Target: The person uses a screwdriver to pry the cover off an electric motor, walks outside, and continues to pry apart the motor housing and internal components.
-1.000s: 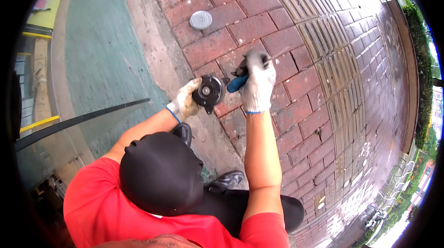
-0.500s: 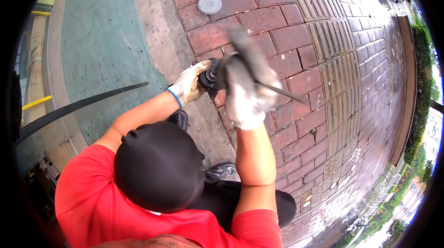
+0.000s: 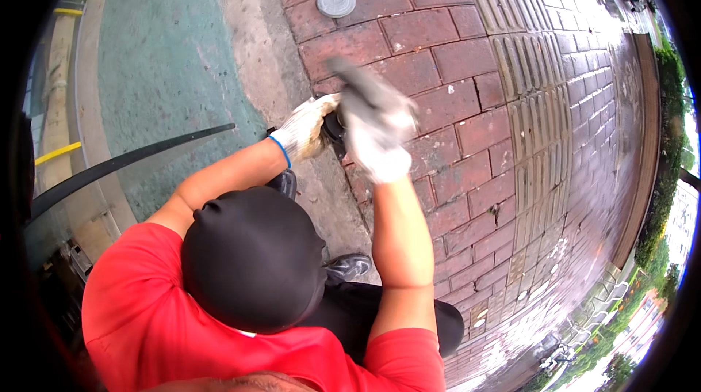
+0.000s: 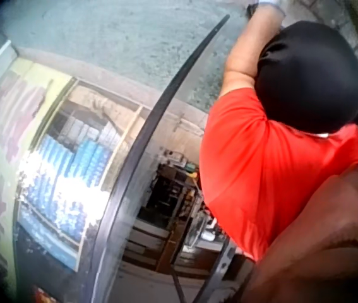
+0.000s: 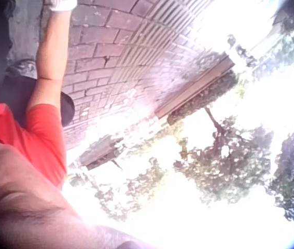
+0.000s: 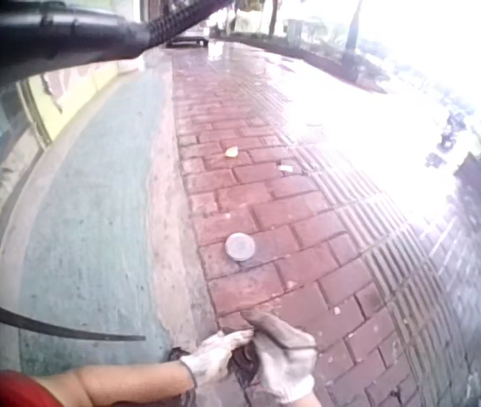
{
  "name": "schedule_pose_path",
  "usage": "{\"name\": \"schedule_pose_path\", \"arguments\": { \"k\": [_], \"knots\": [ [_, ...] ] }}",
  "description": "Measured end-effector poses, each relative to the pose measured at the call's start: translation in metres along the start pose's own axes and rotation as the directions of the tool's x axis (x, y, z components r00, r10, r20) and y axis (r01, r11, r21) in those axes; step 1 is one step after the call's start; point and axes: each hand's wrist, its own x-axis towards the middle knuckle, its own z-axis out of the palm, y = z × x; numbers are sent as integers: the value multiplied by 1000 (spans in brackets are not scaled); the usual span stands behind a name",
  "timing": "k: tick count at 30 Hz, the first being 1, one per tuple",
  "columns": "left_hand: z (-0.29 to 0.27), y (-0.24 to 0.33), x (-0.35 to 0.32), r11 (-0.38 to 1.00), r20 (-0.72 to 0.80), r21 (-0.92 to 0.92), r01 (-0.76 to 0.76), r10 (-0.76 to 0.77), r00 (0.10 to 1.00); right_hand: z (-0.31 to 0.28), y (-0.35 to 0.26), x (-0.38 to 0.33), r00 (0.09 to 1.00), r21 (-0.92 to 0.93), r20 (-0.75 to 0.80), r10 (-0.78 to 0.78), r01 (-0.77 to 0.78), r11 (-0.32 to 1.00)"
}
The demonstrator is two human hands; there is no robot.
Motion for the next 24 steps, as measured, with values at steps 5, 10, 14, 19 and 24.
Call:
{"name": "schedule_pose_path", "arguments": {
  "k": [5,10,14,19,24],
  "knots": [
    [6,-5,2,993,-279,30,116,-104,955,-1,44,-8,972,28,-75,221,-220,975],
    [-8,-3,2,995,-127,11,102,-99,987,-9,13,-5,985,367,-132,106,-51,929],
    [-20,-5,3,996,-140,85,39,-27,990,-14,-5,2,998,330,-57,9,11,944],
    [-27,-7,-5,988,-135,134,76,-58,989,-22,78,-10,875,306,-130,466,-412,858],
    [-46,10,17,915,-239,403,-7,112,965,-50,114,-24,622,372,-263,737,-640,673]
  ]
}}
